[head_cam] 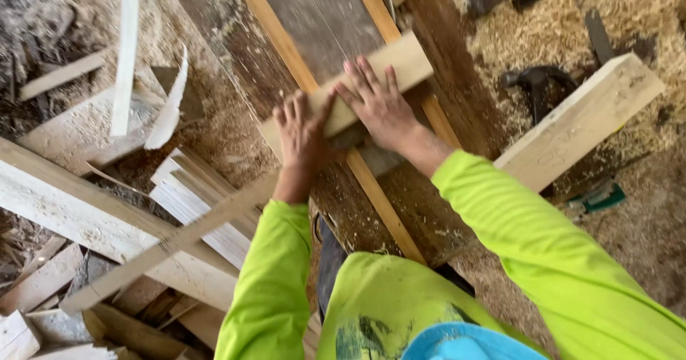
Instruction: Marking, measuring, and assembling pieces of wood in a workshop environment.
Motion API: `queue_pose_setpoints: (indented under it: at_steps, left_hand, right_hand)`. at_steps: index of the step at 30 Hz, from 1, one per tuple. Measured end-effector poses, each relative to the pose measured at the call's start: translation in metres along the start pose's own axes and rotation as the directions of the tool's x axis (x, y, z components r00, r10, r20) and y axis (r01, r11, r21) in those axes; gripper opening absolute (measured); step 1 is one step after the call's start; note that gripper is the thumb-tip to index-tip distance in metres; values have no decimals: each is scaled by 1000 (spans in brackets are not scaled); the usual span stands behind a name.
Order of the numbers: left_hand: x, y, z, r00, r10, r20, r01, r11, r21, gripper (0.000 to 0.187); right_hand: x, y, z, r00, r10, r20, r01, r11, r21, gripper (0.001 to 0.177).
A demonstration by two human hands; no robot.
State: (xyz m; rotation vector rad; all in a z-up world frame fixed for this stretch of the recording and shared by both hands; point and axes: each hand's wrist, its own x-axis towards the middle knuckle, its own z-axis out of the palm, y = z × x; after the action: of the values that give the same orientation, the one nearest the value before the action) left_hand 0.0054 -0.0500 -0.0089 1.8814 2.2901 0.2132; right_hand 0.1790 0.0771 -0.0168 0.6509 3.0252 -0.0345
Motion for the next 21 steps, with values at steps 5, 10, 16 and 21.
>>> queue_pose_setpoints:
  at_steps: [5,10,16,21]
  left_hand:
    - [33,-10,-34,999,-45,3,44,999,28,142]
    - [51,-25,-32,998,-58,10,57,997,58,147]
    - [66,-36,-35,998,-62,22,61,997,51,150]
    - [75,-45,-38,999,-46,-21,48,996,74,149]
  right_hand:
    - [45,3,-33,975,42,216,-67,992,110,126]
    - [67,16,-4,992,11,129,-24,994,102,132]
    - [86,22,-11,988,12,154,-18,999,37,138]
    - [98,24,-17,982,24,190,-44,994,101,142]
